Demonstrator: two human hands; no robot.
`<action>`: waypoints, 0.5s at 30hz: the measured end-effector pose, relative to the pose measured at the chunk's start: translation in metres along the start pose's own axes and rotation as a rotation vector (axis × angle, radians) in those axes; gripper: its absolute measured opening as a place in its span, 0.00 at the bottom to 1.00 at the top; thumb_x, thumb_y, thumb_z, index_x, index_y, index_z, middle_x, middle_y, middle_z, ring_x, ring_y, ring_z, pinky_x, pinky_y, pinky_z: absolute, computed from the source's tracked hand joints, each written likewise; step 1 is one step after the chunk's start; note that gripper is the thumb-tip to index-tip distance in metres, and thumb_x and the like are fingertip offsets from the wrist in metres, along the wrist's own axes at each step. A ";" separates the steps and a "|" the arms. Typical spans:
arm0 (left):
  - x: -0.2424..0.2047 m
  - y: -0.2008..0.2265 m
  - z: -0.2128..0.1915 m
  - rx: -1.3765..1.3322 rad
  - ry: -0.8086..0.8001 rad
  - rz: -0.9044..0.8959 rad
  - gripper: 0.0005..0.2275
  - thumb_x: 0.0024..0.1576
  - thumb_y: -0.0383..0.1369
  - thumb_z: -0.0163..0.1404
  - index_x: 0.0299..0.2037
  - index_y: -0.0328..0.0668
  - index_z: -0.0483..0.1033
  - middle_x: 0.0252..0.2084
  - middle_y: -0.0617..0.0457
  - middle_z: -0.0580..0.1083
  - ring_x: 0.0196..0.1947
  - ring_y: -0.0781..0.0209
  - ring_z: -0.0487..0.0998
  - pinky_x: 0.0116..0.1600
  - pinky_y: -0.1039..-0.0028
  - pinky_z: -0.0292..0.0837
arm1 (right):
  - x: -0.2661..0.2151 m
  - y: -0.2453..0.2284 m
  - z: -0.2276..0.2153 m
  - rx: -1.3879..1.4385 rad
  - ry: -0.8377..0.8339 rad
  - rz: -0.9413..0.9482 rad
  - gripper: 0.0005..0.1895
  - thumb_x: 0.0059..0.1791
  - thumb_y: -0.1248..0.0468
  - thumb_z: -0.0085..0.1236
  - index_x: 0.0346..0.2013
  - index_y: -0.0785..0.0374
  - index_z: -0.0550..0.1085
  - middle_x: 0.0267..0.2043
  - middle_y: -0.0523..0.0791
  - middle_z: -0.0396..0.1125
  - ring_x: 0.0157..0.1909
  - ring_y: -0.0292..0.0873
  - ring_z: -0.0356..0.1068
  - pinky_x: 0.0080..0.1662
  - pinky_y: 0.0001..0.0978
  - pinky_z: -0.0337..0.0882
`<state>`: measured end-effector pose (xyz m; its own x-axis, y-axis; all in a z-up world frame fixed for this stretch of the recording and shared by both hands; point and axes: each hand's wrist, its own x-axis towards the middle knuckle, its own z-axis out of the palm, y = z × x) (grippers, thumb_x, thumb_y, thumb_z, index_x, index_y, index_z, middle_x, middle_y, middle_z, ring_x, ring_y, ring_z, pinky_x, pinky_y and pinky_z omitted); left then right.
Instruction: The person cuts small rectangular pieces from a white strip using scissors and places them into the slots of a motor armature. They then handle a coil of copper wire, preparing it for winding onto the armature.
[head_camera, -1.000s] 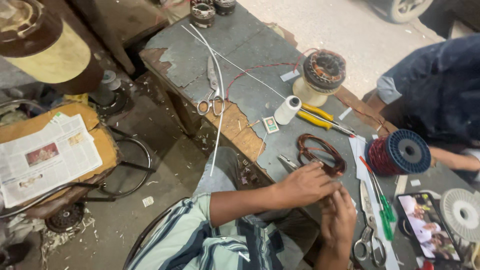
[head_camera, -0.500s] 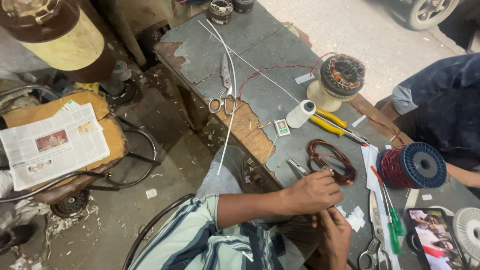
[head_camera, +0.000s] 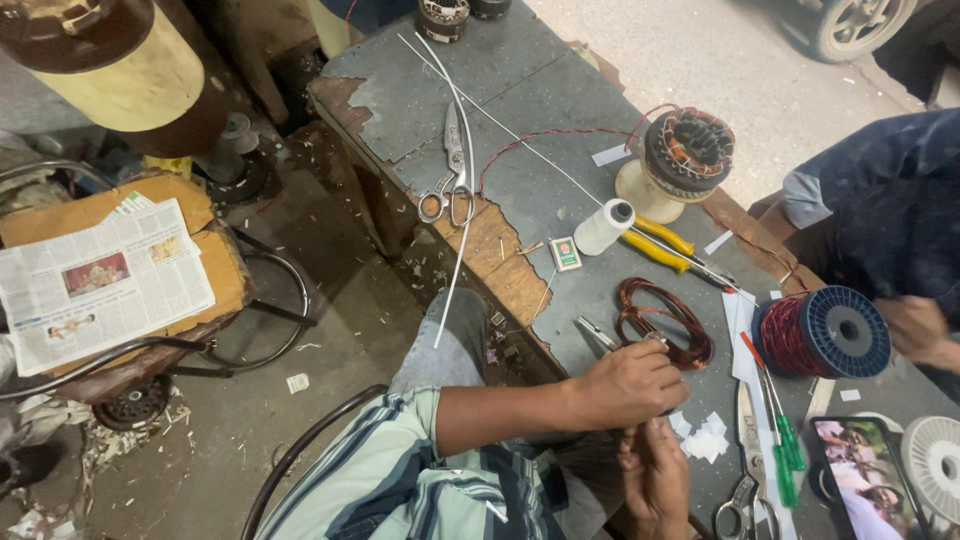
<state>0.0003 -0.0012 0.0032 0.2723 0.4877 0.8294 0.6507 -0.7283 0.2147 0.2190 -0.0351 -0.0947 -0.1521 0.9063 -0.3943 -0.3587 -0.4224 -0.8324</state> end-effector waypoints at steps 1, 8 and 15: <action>0.000 0.000 0.000 0.000 -0.001 0.003 0.03 0.50 0.30 0.52 0.29 0.40 0.74 0.28 0.52 0.72 0.36 0.56 0.76 0.55 0.68 0.70 | 0.000 0.000 0.001 0.016 -0.009 0.011 0.13 0.59 0.58 0.46 0.50 0.63 0.70 0.34 0.45 0.69 0.28 0.36 0.66 0.28 0.24 0.63; -0.002 -0.001 0.006 0.058 0.015 0.012 0.03 0.52 0.28 0.53 0.28 0.39 0.76 0.28 0.51 0.74 0.34 0.58 0.77 0.55 0.68 0.71 | 0.001 0.000 0.003 0.037 -0.044 -0.009 0.12 0.60 0.59 0.46 0.48 0.67 0.69 0.35 0.44 0.66 0.32 0.35 0.66 0.30 0.22 0.64; -0.005 -0.002 0.013 0.063 0.015 0.017 0.03 0.50 0.30 0.53 0.28 0.40 0.75 0.28 0.51 0.74 0.35 0.57 0.77 0.58 0.66 0.72 | 0.002 -0.001 0.004 -0.123 0.058 -0.100 0.11 0.56 0.69 0.48 0.53 0.67 0.69 0.37 0.46 0.68 0.34 0.38 0.68 0.33 0.26 0.68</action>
<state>0.0072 0.0040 -0.0078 0.2733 0.4677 0.8406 0.6898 -0.7043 0.1676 0.2158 -0.0324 -0.0932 -0.0662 0.9431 -0.3259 -0.2535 -0.3318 -0.9086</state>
